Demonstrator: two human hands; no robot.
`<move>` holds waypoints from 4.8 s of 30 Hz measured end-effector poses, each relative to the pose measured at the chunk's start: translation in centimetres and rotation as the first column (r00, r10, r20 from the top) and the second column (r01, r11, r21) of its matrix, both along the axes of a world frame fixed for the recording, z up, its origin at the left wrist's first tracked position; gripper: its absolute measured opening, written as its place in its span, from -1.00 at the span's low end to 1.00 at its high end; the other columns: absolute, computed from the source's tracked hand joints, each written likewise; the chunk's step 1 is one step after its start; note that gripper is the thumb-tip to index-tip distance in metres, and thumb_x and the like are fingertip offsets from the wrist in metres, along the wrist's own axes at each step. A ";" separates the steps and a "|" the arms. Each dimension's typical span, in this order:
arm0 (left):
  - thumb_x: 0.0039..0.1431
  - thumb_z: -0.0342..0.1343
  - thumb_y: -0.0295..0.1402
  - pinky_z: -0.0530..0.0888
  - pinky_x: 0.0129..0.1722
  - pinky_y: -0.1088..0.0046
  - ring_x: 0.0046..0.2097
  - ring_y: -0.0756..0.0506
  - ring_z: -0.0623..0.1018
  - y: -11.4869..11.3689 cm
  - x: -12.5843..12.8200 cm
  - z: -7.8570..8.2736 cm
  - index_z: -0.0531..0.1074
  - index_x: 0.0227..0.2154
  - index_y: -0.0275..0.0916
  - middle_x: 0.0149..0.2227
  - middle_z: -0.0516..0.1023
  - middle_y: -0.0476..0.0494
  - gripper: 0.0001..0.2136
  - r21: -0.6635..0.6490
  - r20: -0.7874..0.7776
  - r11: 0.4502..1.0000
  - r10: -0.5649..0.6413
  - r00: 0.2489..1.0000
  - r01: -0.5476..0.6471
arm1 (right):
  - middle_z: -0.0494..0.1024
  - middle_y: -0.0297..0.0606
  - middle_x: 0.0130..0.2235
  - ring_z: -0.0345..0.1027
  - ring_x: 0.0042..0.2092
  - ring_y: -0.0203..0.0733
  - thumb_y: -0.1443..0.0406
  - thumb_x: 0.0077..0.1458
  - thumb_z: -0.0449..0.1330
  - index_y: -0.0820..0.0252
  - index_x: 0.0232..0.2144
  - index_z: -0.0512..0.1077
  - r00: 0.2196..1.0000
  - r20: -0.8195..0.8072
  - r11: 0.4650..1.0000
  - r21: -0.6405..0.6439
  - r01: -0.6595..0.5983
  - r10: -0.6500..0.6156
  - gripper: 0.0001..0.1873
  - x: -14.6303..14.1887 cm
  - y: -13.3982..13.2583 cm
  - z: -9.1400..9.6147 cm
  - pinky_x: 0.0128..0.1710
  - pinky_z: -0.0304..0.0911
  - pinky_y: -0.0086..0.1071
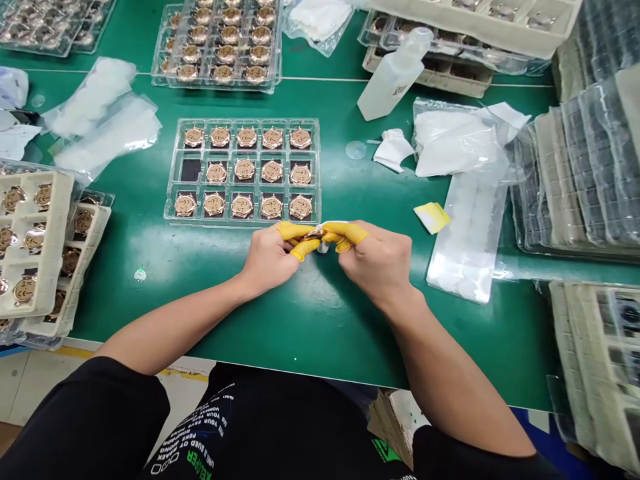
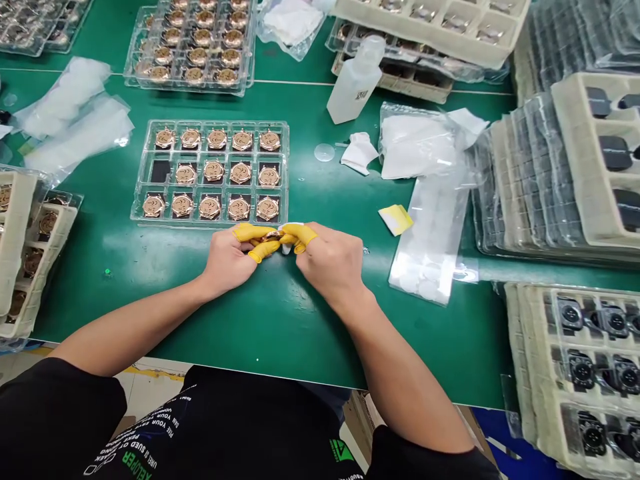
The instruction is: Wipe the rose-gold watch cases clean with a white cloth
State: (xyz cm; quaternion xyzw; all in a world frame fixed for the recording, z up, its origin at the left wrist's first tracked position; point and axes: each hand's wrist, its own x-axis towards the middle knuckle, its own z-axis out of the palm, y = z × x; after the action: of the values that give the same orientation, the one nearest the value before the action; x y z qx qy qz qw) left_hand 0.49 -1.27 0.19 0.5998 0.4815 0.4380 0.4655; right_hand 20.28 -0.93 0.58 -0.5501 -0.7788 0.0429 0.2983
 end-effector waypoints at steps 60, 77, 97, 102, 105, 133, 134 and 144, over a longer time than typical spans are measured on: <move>-0.20 0.54 -0.23 0.62 -0.04 0.28 -0.20 -0.09 0.67 1.1 -0.1 0.4 0.55 -0.35 -0.25 -0.28 0.66 -0.08 -0.62 -0.269 0.369 0.961 0.160 0.915 -0.060 | 0.64 -0.31 -0.40 0.45 -0.41 -0.28 0.38 0.13 0.18 0.14 -0.34 0.62 0.966 -0.258 0.999 -0.045 -0.031 0.018 -0.80 -1.8 -0.5 0.4 -0.42 0.24 -0.41; -0.04 0.42 -0.35 0.62 -0.09 0.35 -0.21 -0.08 0.67 0.3 -0.5 0.1 0.64 -0.30 -0.24 -0.25 0.70 -0.12 -0.79 -0.184 0.237 0.983 0.049 0.970 -0.005 | 0.72 -0.30 -0.22 0.54 -0.25 -0.22 0.49 0.13 0.19 0.02 -0.18 0.64 0.881 -0.427 0.973 0.191 -0.130 0.201 -0.66 -2.7 -0.6 0.6 -0.25 0.44 -0.30; 0.05 0.36 -0.37 0.63 -0.02 0.28 -0.16 -0.15 0.70 -0.1 -0.8 0.0 0.68 -0.22 -0.19 -0.19 0.73 -0.13 -0.80 -0.077 0.052 0.997 -0.011 0.999 0.015 | 0.73 -0.31 -0.22 0.52 -0.27 -0.17 0.56 0.01 0.16 0.01 -0.16 0.63 0.936 -0.280 0.955 0.263 -0.137 0.212 -0.54 -2.8 -0.3 0.5 -0.30 0.44 -0.27; 0.04 0.37 -0.34 0.64 0.02 0.27 -0.10 -0.15 0.70 0.1 -0.3 -0.1 0.65 -0.20 -0.21 -0.14 0.72 -0.15 -0.77 -0.142 0.243 0.990 0.022 0.970 0.013 | 0.72 -0.30 -0.29 0.54 -0.33 -0.21 0.54 0.02 0.15 0.06 -0.19 0.63 0.930 -0.325 0.955 0.286 -0.075 0.170 -0.59 -2.7 -0.3 0.4 -0.35 0.42 -0.34; -0.01 0.44 -0.26 0.64 0.01 0.26 -0.11 -0.15 0.70 0.3 -0.2 -0.1 0.63 -0.26 -0.24 -0.18 0.71 -0.15 -0.74 -0.168 0.283 0.985 0.083 0.955 -0.035 | 0.70 -0.31 -0.33 0.53 -0.40 -0.26 0.48 0.09 0.17 0.08 -0.23 0.63 0.909 -0.407 0.984 0.179 -0.017 0.090 -0.70 -2.9 -0.5 0.1 -0.42 0.38 -0.40; -0.24 0.53 -0.02 0.64 -0.28 0.34 -0.36 -0.06 0.63 1.6 -0.3 1.1 0.60 -0.35 -0.28 -0.39 0.63 -0.08 -0.52 -0.401 0.432 0.916 0.210 0.877 -0.022 | 0.51 -0.31 -0.50 0.35 -0.49 -0.29 0.21 0.24 0.16 0.15 -0.40 0.56 0.828 -0.544 0.991 -0.078 0.108 -0.133 -0.76 -2.3 0.8 -0.4 -0.47 0.23 -0.38; -0.22 0.51 -0.01 0.62 -0.35 0.38 -0.41 -0.03 0.60 2.2 -1.0 1.5 0.57 -0.31 -0.28 -0.40 0.60 -0.05 -0.50 -0.386 0.397 0.920 0.237 0.886 -0.073 | 0.55 -0.30 -0.46 0.37 -0.47 -0.28 0.18 0.25 0.16 0.16 -0.33 0.58 0.794 -0.573 0.978 -0.151 0.141 -0.203 -0.76 -1.8 1.2 -0.4 -0.43 0.26 -0.37; 0.13 0.30 -0.31 0.39 -0.38 0.45 -0.44 0.00 0.43 10.8 -18.2 5.3 0.55 -0.11 -0.24 -0.40 0.53 -0.05 -0.73 -0.053 -0.549 0.895 0.344 0.762 -0.442 | 0.61 -0.26 -0.36 0.41 -0.34 -0.15 0.08 0.13 0.27 0.07 -0.17 0.65 0.864 -0.411 0.954 -0.058 0.293 -0.290 -0.70 0.6 1.2 1.9 -0.24 0.37 -0.20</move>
State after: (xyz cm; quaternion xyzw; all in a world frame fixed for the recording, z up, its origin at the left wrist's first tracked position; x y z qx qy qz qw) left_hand -17.75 9.55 5.51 0.5370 0.7427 0.2997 0.2649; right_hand 20.87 0.24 2.48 -0.6386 -0.6057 0.1106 0.4617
